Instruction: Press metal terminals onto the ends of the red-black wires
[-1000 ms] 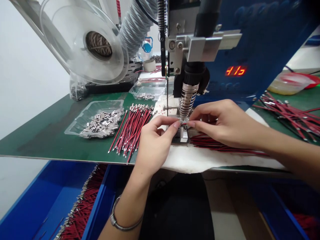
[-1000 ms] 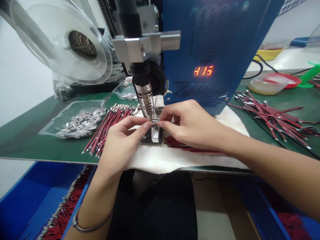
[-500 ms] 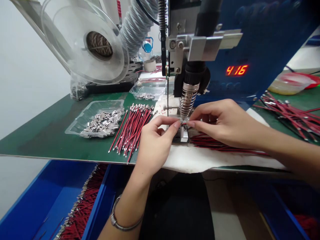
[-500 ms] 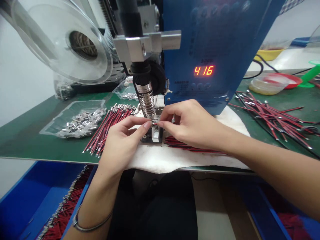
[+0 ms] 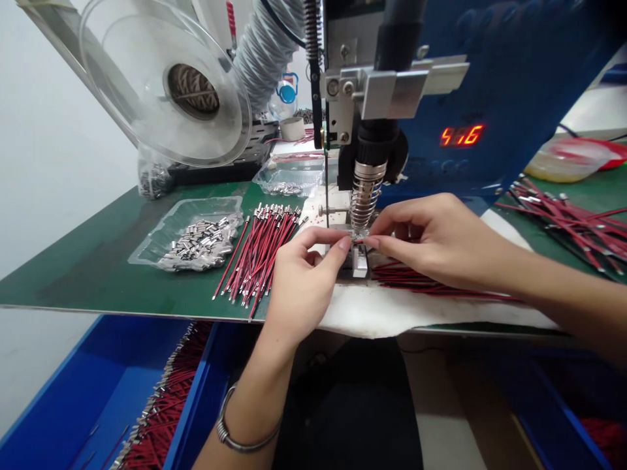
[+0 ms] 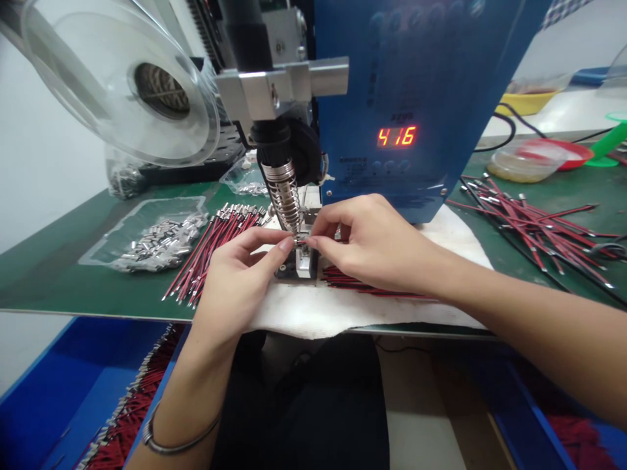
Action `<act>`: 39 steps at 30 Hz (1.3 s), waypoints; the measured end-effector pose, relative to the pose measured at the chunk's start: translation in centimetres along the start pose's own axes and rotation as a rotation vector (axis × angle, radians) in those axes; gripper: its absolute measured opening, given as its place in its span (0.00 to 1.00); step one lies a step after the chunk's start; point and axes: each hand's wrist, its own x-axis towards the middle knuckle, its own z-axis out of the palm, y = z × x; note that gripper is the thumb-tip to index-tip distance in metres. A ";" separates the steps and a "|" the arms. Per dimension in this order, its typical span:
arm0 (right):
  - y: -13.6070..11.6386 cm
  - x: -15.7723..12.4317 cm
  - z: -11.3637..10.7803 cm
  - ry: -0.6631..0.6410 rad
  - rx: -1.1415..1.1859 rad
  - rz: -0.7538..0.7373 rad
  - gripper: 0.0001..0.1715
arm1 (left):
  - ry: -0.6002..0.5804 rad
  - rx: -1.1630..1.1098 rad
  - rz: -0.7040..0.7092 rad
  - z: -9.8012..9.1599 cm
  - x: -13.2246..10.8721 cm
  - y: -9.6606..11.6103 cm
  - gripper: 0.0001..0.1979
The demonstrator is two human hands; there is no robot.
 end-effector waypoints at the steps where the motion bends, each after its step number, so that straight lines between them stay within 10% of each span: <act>1: 0.0 0.0 0.0 0.001 -0.004 0.002 0.14 | 0.002 0.000 -0.001 0.0 0.0 0.0 0.06; 39: 0.0 -0.3 0.1 0.018 -0.042 -0.017 0.13 | 0.037 -0.012 -0.018 0.1 0.0 -0.1 0.07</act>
